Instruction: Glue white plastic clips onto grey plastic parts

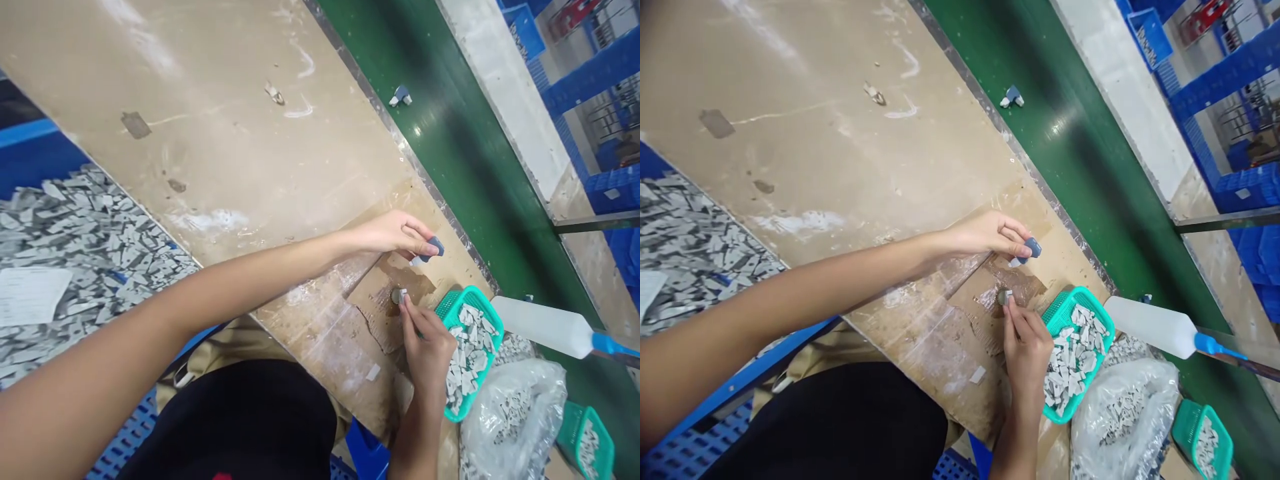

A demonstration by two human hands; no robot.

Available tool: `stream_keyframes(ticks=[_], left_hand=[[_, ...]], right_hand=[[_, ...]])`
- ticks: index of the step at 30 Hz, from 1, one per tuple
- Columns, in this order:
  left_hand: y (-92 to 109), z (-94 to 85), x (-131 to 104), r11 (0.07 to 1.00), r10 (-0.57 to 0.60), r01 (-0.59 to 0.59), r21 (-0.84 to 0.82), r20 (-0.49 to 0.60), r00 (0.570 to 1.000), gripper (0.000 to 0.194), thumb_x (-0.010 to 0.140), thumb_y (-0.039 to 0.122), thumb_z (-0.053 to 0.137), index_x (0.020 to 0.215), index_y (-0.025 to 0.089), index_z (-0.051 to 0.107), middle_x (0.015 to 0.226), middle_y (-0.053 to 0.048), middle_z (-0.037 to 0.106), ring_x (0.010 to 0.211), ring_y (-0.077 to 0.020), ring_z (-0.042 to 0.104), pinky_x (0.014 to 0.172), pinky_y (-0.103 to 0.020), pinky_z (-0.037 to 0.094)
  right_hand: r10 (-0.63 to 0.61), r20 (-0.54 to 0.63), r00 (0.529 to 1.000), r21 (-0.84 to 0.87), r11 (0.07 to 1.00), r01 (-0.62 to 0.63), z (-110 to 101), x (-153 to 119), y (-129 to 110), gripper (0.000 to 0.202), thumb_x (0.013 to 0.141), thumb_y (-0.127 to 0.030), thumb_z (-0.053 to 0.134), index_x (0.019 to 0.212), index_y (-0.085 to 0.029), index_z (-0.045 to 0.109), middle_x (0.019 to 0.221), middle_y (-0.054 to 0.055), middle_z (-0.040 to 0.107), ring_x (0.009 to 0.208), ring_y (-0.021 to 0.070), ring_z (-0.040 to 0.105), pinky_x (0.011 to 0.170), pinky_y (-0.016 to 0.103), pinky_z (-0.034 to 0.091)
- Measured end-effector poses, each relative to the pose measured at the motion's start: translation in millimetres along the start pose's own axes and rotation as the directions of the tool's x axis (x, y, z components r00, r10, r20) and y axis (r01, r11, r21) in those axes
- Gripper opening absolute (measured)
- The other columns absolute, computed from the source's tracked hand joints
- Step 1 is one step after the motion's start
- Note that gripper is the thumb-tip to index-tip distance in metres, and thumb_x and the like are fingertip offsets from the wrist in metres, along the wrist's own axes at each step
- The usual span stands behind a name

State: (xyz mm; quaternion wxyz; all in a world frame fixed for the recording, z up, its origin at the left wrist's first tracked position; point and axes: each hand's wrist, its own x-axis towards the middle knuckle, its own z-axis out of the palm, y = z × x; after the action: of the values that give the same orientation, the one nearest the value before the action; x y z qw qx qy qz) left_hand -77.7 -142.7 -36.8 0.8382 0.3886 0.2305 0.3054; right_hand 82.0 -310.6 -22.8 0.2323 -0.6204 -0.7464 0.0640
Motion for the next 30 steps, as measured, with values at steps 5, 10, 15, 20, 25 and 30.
stream_keyframes(ticks=[5,10,15,20,25,30], left_hand=[[-3,-1.1,-1,1.0,0.01,-0.01,0.011,0.021,1.0,0.039,0.067,0.029,0.087,0.099,0.013,0.073,0.086,-0.008,0.073,0.075,-0.0129,0.067,0.073,-0.025,0.052],[-1,0.4,-2,1.0,0.01,-0.01,0.011,0.015,1.0,0.034,0.068,0.025,0.086,0.096,0.011,0.073,0.084,-0.008,0.073,0.07,-0.0111,0.065,0.07,-0.024,0.052],[-1,1.7,-2,0.999,0.018,-0.016,-0.032,0.037,0.999,0.032,0.068,0.02,0.085,0.095,0.009,0.071,0.083,-0.008,0.072,0.069,-0.0114,0.066,0.071,-0.025,0.053],[-2,2.6,-2,0.999,0.019,-0.019,-0.05,0.006,1.0,0.038,0.064,0.019,0.088,0.094,0.008,0.068,0.082,-0.008,0.072,0.068,-0.0126,0.067,0.069,-0.026,0.055],[0,3.2,-1,1.0,-0.003,0.003,0.001,-0.024,1.0,0.035,0.067,0.016,0.085,0.096,0.007,0.067,0.08,-0.008,0.072,0.065,-0.0117,0.066,0.068,-0.025,0.055],[-4,7.7,0,0.993,-0.035,0.042,0.107,-0.065,0.997,0.025,0.068,0.003,0.077,0.091,0.008,0.07,0.078,-0.005,0.072,0.066,-0.0096,0.066,0.063,-0.019,0.051]], right_hand=[[-0.054,0.018,0.998,-0.058,0.997,0.055,2,1,-1,0.022,0.096,-0.019,0.056,0.107,-0.017,0.075,0.087,0.007,0.076,0.072,0.0142,0.069,0.067,0.024,0.056],[-0.069,0.03,0.997,-0.1,0.992,0.072,4,1,1,0.023,0.097,-0.021,0.055,0.111,-0.017,0.074,0.086,0.007,0.075,0.072,0.0139,0.069,0.066,0.024,0.055],[-0.075,0.056,0.996,-0.114,0.99,0.081,5,0,1,0.024,0.098,-0.021,0.055,0.112,-0.017,0.073,0.085,0.007,0.075,0.072,0.0142,0.068,0.067,0.024,0.054],[-0.07,0.068,0.995,-0.099,0.992,0.076,7,-1,2,0.025,0.098,-0.021,0.054,0.114,-0.017,0.073,0.085,0.007,0.074,0.074,0.0155,0.068,0.068,0.026,0.056],[-0.019,0.032,0.999,-0.037,0.999,0.021,6,0,0,0.025,0.097,-0.022,0.055,0.114,-0.019,0.073,0.086,0.007,0.075,0.073,0.0155,0.069,0.069,0.026,0.057],[0.214,-0.195,0.957,0.199,0.964,-0.175,-4,-1,-4,0.02,0.092,-0.022,0.064,0.108,-0.021,0.075,0.092,0.006,0.075,0.077,0.0169,0.069,0.072,0.031,0.057]])
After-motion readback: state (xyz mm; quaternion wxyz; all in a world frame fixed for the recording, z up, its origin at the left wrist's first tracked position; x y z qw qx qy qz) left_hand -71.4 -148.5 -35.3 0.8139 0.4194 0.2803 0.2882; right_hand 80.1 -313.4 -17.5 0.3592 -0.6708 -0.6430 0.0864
